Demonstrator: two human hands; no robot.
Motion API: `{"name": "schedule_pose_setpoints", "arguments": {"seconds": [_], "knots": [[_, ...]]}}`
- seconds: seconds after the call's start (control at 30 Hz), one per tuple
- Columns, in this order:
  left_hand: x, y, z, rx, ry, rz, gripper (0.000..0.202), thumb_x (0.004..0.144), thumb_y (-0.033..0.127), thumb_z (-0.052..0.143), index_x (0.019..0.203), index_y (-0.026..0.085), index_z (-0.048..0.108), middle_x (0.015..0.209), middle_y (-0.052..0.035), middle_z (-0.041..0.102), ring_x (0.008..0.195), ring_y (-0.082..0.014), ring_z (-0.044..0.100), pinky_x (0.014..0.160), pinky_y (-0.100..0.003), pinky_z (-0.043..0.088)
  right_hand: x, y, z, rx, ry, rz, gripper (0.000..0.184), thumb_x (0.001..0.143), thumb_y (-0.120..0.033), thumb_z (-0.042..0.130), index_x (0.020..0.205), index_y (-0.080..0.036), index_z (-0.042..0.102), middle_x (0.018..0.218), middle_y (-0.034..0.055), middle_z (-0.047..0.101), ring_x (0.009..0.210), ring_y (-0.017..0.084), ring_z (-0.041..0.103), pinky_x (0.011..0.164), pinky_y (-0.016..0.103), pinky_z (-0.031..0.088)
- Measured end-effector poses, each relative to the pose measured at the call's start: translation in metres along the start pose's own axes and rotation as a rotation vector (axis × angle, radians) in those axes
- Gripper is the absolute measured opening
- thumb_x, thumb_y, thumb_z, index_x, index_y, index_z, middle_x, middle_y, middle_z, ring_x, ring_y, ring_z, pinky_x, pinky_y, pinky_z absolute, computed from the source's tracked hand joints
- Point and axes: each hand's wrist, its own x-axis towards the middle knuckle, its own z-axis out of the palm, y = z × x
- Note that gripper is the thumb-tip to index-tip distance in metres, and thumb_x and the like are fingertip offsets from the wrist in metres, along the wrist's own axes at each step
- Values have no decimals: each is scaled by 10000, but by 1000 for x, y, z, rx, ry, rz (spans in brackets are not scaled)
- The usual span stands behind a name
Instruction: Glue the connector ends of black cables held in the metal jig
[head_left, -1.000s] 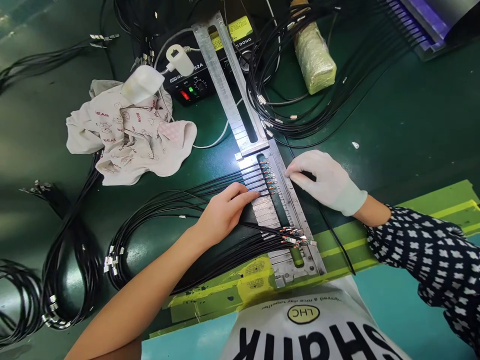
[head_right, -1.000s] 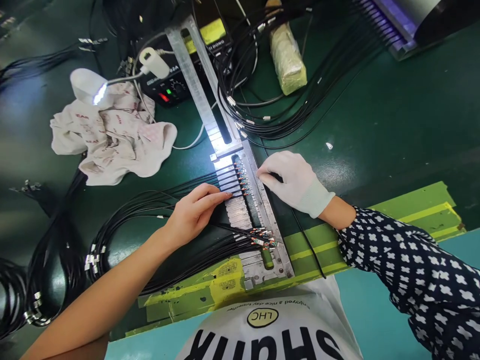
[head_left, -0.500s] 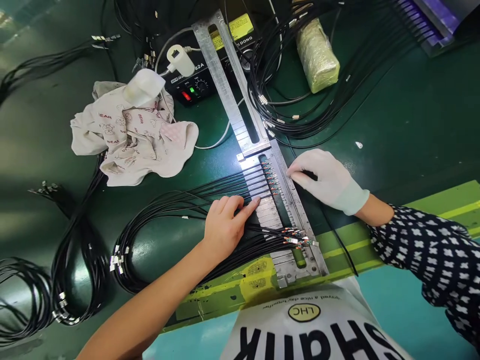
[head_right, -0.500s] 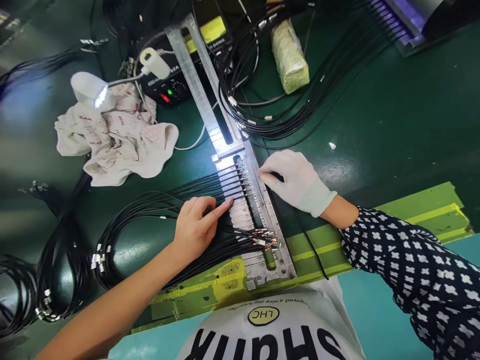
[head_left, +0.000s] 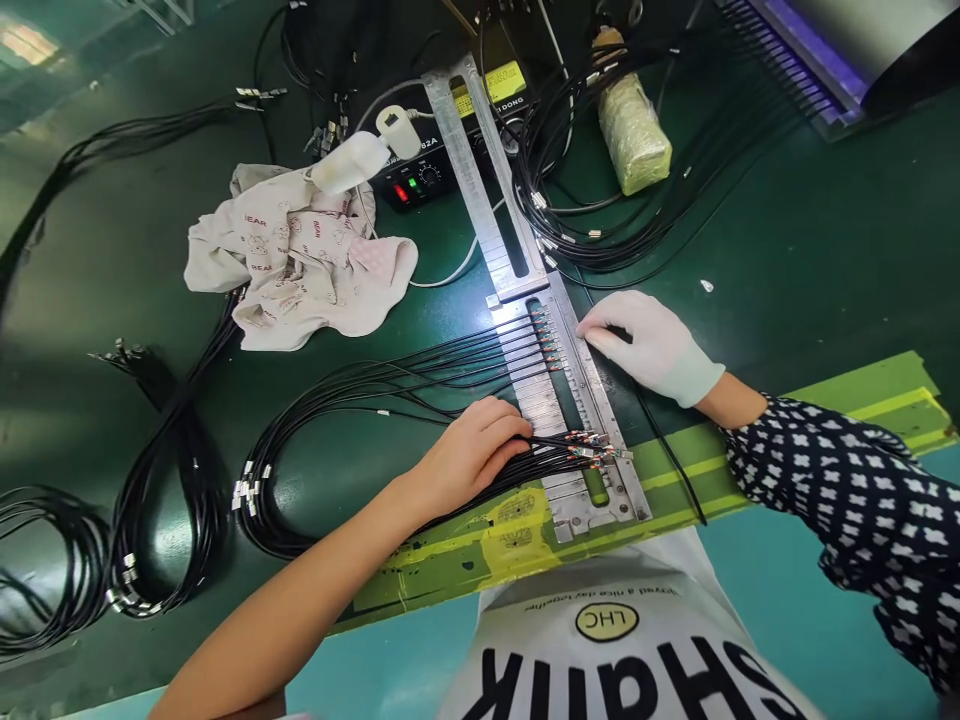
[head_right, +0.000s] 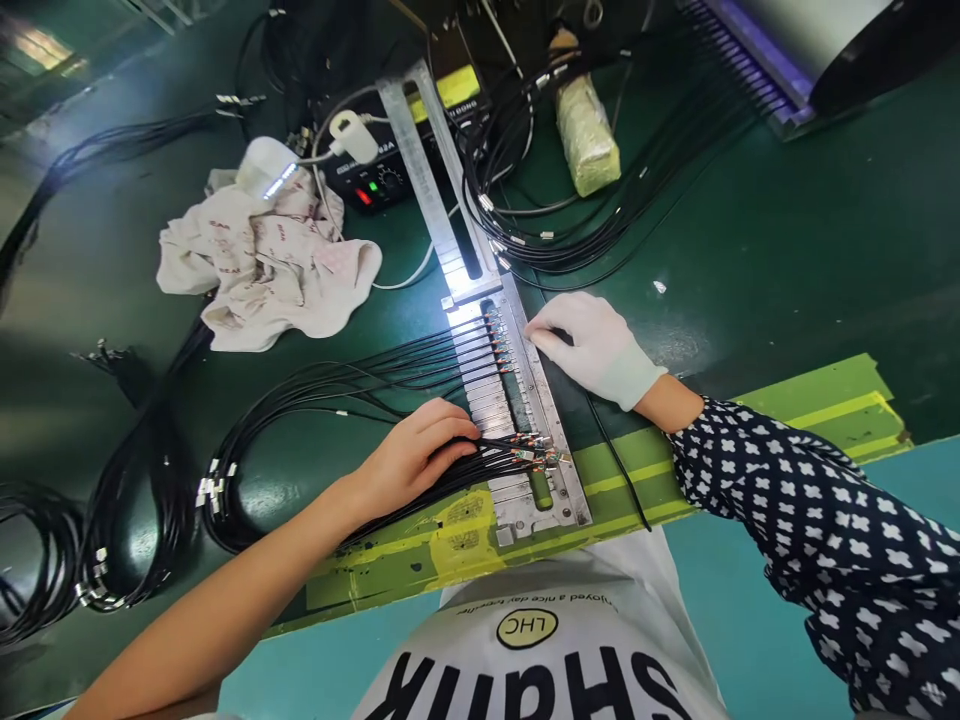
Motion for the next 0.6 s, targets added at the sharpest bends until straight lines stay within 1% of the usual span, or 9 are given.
{"name": "schedule_pose_setpoints", "arguments": {"seconds": [0.13, 0.23, 0.3, 0.37, 0.47, 0.53, 0.6], "knots": [[2, -3, 3, 104, 54, 72, 128, 1003, 197, 516, 1118, 177, 566, 1034, -81, 654, 941, -175, 571, 847, -322, 499, 0, -1, 0, 0, 1, 7, 192, 978, -286, 558, 960, -240, 743, 1031, 36, 748, 1013, 252, 645, 951, 439, 471], [-1, -5, 5, 133, 86, 89, 137, 998, 176, 512, 1128, 181, 552, 1019, -80, 659, 926, -176, 576, 844, -332, 512, 1, 0, 0, 6, 6, -2, 186, 976, -279, 560, 960, -237, 741, 1029, 35, 749, 1009, 250, 647, 950, 441, 474], [-3, -5, 4, 95, 140, 63, 157, 985, 151, 521, 1136, 190, 544, 1022, -79, 648, 942, -173, 579, 849, -328, 521, 1, 1, 0, 10, 5, -6, 182, 976, -275, 562, 961, -239, 739, 1026, 32, 749, 1006, 247, 649, 950, 440, 475], [-4, -4, 2, 79, 226, 24, 184, 970, 123, 534, 1138, 196, 533, 1011, -74, 636, 951, -169, 579, 850, -320, 525, 1, 1, 0, 11, 0, -4, 179, 976, -272, 563, 959, -240, 738, 1026, 29, 749, 1006, 245, 651, 952, 438, 476], [1, -4, 2, 178, 329, -17, 195, 962, 106, 537, 1134, 195, 522, 983, -66, 626, 922, -169, 573, 818, -306, 527, 1, 0, 0, 8, 0, 8, 179, 974, -274, 567, 945, -239, 740, 1025, 27, 746, 1007, 246, 648, 952, 437, 477], [8, -4, 3, 226, 346, -36, 184, 972, 118, 525, 1139, 194, 525, 993, -68, 619, 921, -169, 573, 810, -299, 532, 1, -1, 0, 6, 1, 15, 180, 975, -277, 566, 943, -240, 739, 1024, 29, 745, 1006, 249, 646, 950, 440, 476], [13, -6, 4, 219, 342, -62, 186, 980, 137, 521, 1154, 200, 539, 1020, -70, 605, 946, -166, 576, 827, -294, 537, 1, -1, 0, 9, 2, 9, 179, 976, -272, 562, 950, -241, 737, 1023, 30, 744, 1004, 248, 646, 951, 441, 475]]}}
